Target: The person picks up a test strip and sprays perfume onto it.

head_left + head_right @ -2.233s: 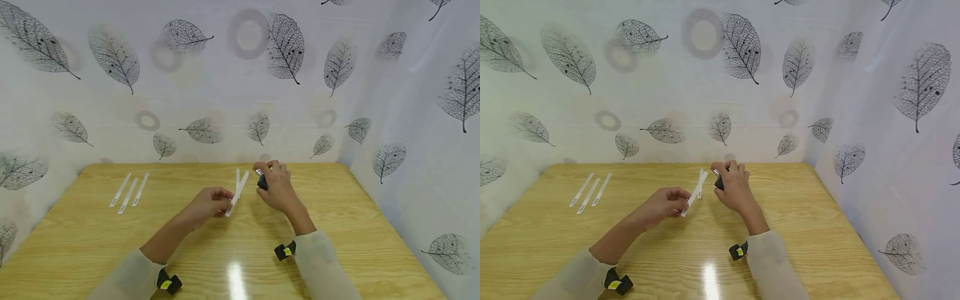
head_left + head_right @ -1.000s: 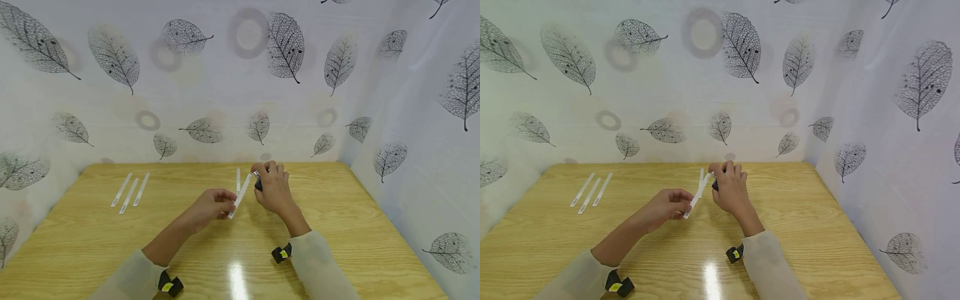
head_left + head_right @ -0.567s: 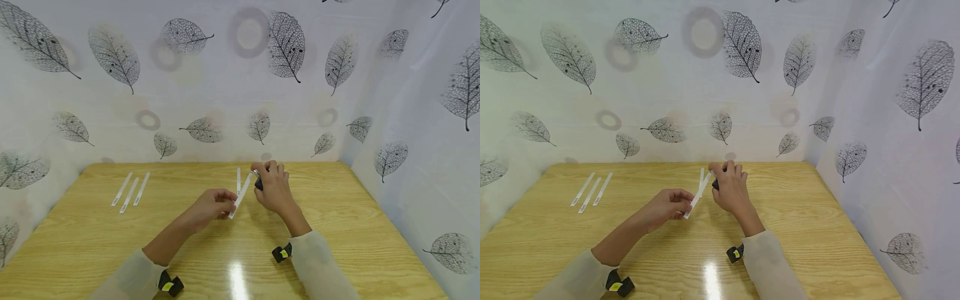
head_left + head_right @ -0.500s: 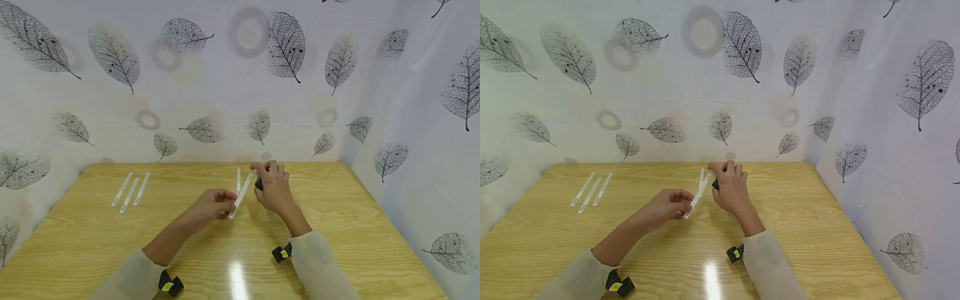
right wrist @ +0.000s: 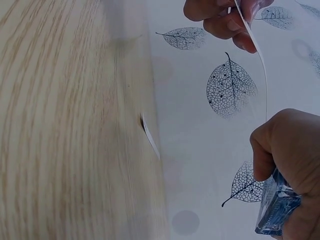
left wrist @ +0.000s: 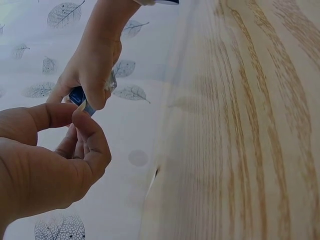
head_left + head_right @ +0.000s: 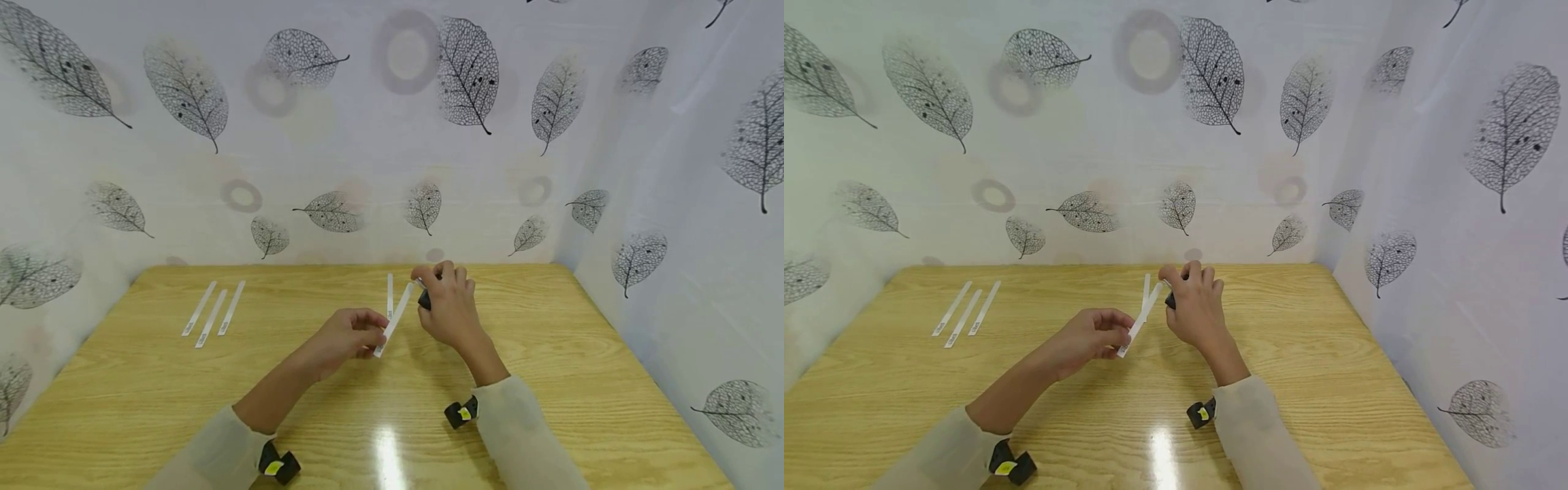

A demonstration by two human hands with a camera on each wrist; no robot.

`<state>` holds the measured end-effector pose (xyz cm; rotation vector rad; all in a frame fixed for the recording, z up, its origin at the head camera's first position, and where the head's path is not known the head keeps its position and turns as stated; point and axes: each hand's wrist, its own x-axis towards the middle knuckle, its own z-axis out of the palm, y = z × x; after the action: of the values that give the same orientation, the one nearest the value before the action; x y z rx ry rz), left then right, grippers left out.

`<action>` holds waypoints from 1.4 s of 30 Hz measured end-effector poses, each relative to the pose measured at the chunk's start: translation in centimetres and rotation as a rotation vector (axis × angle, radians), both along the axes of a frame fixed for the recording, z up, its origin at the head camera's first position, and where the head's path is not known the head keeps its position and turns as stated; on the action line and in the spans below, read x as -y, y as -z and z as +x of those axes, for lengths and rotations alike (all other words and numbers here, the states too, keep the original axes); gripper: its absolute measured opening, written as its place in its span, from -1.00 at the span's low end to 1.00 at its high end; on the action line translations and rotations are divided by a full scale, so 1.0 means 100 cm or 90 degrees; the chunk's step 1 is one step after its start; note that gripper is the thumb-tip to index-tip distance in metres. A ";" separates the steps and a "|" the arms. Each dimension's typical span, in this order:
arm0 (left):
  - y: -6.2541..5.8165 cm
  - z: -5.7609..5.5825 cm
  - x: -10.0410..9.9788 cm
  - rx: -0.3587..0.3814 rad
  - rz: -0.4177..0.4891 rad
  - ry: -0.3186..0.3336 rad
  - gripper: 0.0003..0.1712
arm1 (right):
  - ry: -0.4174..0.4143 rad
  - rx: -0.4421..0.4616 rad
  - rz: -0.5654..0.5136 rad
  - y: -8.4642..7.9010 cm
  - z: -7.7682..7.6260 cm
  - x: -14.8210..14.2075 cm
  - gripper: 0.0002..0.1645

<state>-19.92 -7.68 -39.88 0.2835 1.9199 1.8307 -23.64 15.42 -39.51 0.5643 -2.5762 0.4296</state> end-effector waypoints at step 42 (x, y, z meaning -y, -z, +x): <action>0.001 -0.002 0.002 0.004 0.001 -0.010 -0.70 | 0.018 0.003 -0.031 -0.001 -0.001 -0.001 -0.31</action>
<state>-20.15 -7.87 -39.99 0.2637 1.9207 1.8410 -23.75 15.57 -39.44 0.5099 -2.5682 0.4831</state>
